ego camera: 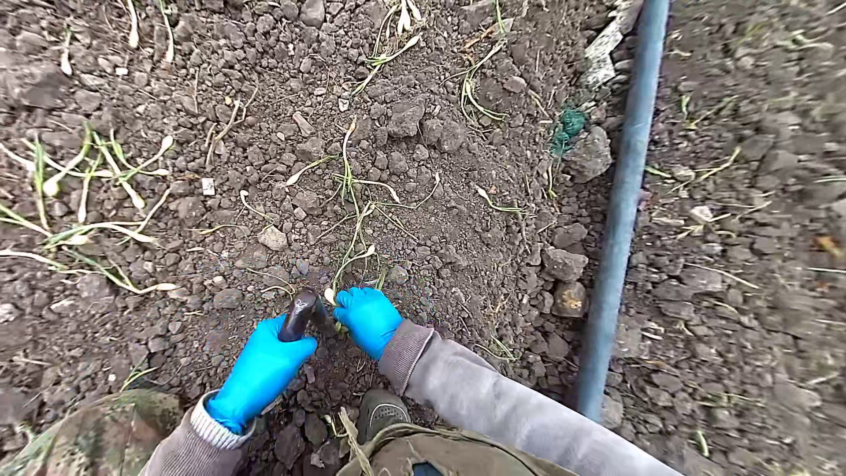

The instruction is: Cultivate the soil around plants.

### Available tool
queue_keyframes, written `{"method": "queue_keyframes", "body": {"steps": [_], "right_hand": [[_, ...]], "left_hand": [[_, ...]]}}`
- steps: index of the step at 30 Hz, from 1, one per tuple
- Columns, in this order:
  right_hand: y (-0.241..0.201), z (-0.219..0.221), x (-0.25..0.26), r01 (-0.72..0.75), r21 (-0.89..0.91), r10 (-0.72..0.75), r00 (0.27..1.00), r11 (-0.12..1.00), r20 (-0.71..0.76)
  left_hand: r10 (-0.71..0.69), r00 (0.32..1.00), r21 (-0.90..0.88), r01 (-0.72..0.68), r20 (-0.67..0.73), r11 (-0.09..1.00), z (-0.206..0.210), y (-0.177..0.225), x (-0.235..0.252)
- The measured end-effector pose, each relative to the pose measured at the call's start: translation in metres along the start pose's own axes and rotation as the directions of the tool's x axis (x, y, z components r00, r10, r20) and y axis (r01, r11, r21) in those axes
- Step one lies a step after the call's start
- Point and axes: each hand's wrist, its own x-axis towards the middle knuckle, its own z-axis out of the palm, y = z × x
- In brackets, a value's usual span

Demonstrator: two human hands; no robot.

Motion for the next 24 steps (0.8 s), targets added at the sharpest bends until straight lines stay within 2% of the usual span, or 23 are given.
{"method": "queue_keyframes", "body": {"steps": [1, 2, 3, 4, 5, 6, 7, 8, 11, 13, 15, 17, 18, 20, 21, 24], "right_hand": [[-0.005, 0.014, 0.009, 0.002, 0.013, -0.004, 0.99, 1.0, 0.14], [-0.006, 0.03, 0.015, 0.016, 0.028, -0.021, 0.981, 0.999, 0.19], [-0.006, 0.045, 0.014, 0.04, 0.043, -0.046, 0.99, 0.998, 0.137], [-0.006, 0.06, 0.006, 0.063, 0.052, -0.063, 0.998, 0.997, -0.003], [-0.006, 0.071, -0.002, 0.077, 0.042, -0.067, 0.976, 0.996, -0.208], [-0.005, 0.075, -0.006, 0.076, 0.015, -0.063, 0.909, 0.997, -0.413], [-0.003, 0.072, -0.007, 0.051, 0.008, -0.039, 0.838, 0.999, -0.545], [-0.001, 0.063, -0.006, 0.015, 0.02, -0.001, 0.797, 1.0, -0.603], [0.012, 0.033, 0.002, -0.075, 0.174, 0.173, 0.729, 0.982, -0.662], [0.02, 0.016, 0.01, -0.146, 0.29, 0.296, 0.754, 0.946, -0.586], [0.026, 0.007, 0.015, -0.18, 0.325, 0.336, 0.781, 0.928, -0.526], [0.029, 0.001, 0.018, -0.146, 0.291, 0.288, 0.791, 0.946, -0.54], [0.028, -0.005, 0.019, -0.113, 0.269, 0.251, 0.79, 0.956, -0.559], [0.017, -0.017, 0.021, -0.026, 0.233, 0.165, 0.783, 0.972, -0.6], [0.011, -0.02, 0.023, 0.024, 0.222, 0.121, 0.776, 0.975, -0.619], [-0.009, -0.007, 0.036, 0.139, 0.188, 0.027, 0.734, 0.972, -0.679]], "left_hand": [[0.018, 0.999, -0.013, -0.018, -0.037, 1.0, -0.008, 0.006, -0.015], [0.053, 0.994, -0.016, -0.055, -0.093, 0.998, -0.018, 0.013, -0.031], [0.097, 0.983, -0.009, -0.1, -0.158, 0.995, -0.026, 0.016, -0.047], [0.138, 0.97, 0.001, -0.141, -0.201, 0.99, -0.032, 0.017, -0.063], [0.17, 0.96, 0.014, -0.171, -0.223, 0.985, -0.038, 0.014, -0.075], [0.179, 0.956, 0.039, -0.175, -0.232, 0.984, -0.043, 0.009, -0.08], [0.167, 0.953, 0.069, -0.154, -0.251, 0.986, -0.048, 0.0, -0.078], [0.152, 0.95, 0.089, -0.133, -0.273, 0.987, -0.054, -0.012, -0.073], [0.175, 0.953, -0.018, -0.185, -0.248, 0.983, -0.083, -0.022, -0.068], [0.251, 0.95, -0.086, -0.27, -0.187, 0.959, -0.099, -0.001, -0.08], [0.358, 0.924, -0.093, -0.372, -0.132, 0.924, -0.102, 0.029, -0.093], [0.363, 0.921, -0.016, -0.369, -0.139, 0.929, -0.09, 0.051, -0.091], [0.325, 0.931, 0.018, -0.326, -0.165, 0.945, -0.08, 0.049, -0.08], [0.169, 0.962, 0.058, -0.16, -0.214, 0.985, -0.059, 0.019, -0.04], [0.11, 0.976, 0.061, -0.1, -0.187, 0.993, -0.055, 0.001, -0.021], [0.076, 0.99, -0.022, -0.079, -0.118, 0.997, -0.068, -0.014, -0.012]]}}
